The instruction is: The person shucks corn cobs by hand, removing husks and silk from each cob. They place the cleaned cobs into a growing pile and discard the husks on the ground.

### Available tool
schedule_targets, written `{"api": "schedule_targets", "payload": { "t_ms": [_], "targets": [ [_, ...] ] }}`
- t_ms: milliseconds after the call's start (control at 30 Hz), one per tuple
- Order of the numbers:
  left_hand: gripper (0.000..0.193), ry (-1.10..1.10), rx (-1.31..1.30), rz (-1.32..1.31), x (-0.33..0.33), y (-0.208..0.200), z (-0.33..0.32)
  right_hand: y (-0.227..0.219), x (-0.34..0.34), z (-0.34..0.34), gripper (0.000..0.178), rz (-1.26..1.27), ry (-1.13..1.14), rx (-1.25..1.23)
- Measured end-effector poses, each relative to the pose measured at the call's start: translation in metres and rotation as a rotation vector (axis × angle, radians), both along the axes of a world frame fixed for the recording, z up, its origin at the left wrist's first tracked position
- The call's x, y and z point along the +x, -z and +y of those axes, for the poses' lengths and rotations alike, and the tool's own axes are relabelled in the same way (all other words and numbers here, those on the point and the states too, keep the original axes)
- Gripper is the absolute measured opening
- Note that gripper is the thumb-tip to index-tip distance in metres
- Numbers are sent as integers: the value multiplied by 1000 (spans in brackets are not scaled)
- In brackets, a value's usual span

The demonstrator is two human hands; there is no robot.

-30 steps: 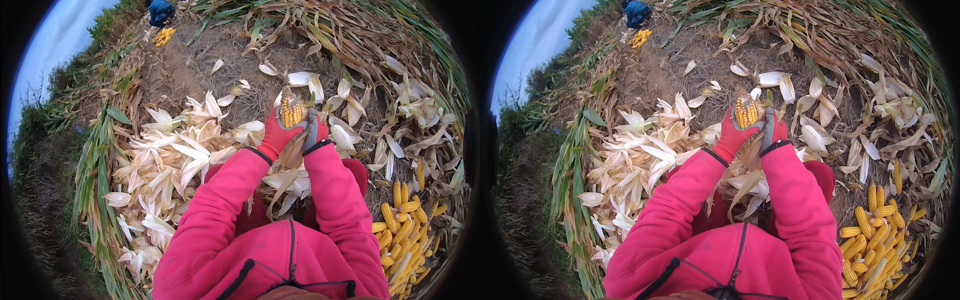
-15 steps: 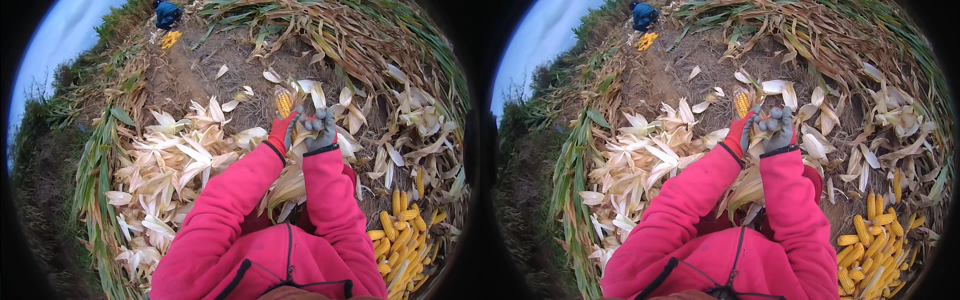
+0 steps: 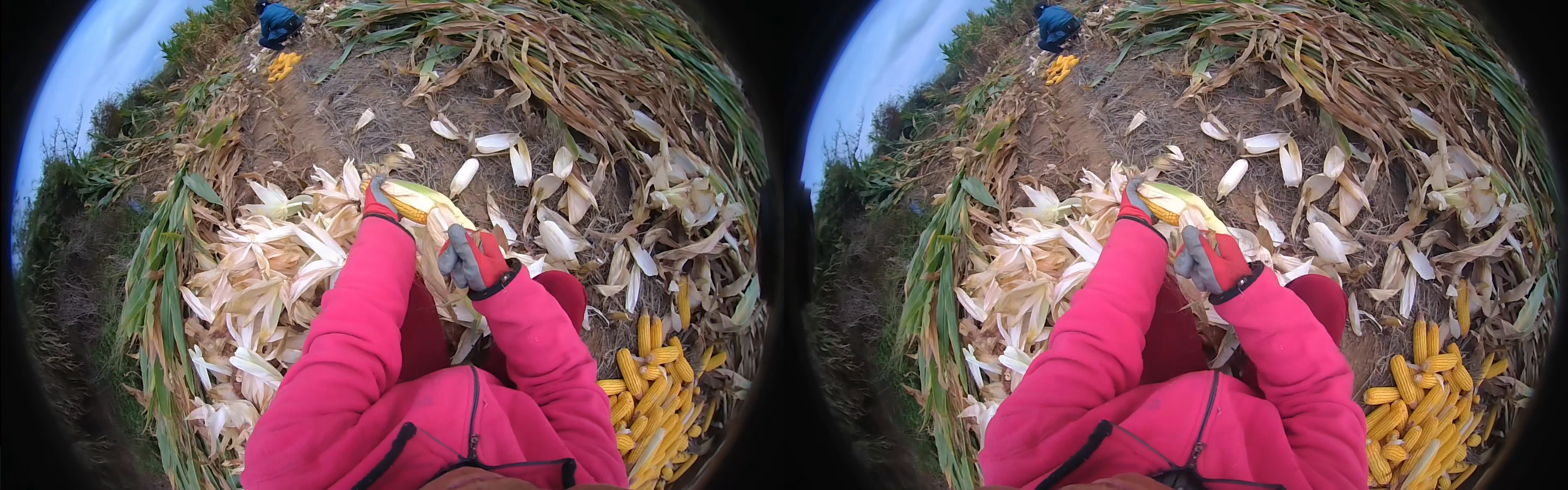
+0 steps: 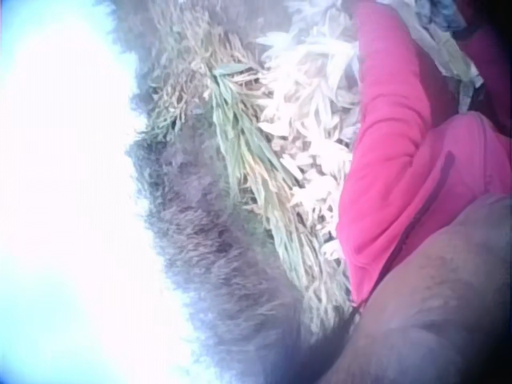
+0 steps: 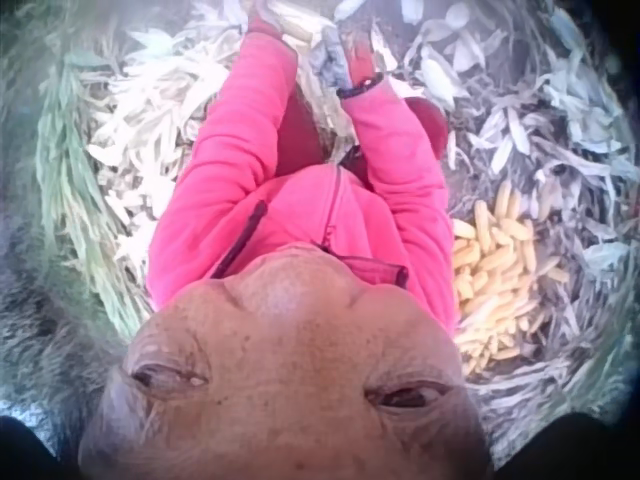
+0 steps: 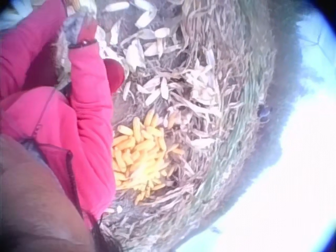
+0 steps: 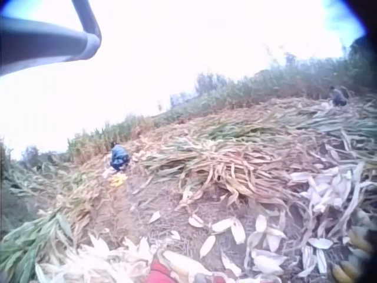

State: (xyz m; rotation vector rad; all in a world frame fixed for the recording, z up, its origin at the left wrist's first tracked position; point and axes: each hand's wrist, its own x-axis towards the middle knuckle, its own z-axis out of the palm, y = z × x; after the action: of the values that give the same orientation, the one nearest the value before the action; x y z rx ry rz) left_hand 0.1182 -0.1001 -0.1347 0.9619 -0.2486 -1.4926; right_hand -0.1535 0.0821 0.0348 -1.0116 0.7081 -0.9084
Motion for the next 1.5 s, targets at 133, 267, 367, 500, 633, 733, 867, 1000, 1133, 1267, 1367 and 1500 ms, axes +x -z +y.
{"api": "schedule_targets", "payload": {
  "t_ms": [133,267,367,500,633,733,867,1000,1133,1267,1367,1500],
  "targets": [
    [36,-124,-144,-129,50,-8,12,-18,10,24,42,63,-351,-49],
    [36,-241,-279,-365,-56,-92,23,3,-30,5,44,-182,-383,-275],
    [67,-504,-368,-1014,-47,-112,37,21,-24,-14,55,-414,-280,-353],
    [63,-403,-526,-1060,-89,-135,70,74,-8,-38,61,562,306,-581],
    [35,-284,-560,-578,-120,-151,86,78,23,-30,97,1039,542,-749],
    [33,-258,-496,-603,-112,-141,90,85,18,-40,105,859,442,-666],
    [43,-237,-492,-590,-115,-144,103,81,15,-42,105,484,118,-381],
    [51,-167,-483,-815,-109,-137,103,86,24,-33,85,601,111,-407],
    [53,-261,-568,-1108,-103,-147,108,61,22,-25,84,572,10,-320],
    [51,-359,-643,-1111,-97,-138,105,73,26,-25,86,555,-1,-371],
    [50,-379,-603,-1133,-98,-144,107,76,24,-26,87,496,-10,-403],
    [45,-321,-522,-1266,-101,-163,121,79,17,-26,85,385,-122,-393]
  ]
}}
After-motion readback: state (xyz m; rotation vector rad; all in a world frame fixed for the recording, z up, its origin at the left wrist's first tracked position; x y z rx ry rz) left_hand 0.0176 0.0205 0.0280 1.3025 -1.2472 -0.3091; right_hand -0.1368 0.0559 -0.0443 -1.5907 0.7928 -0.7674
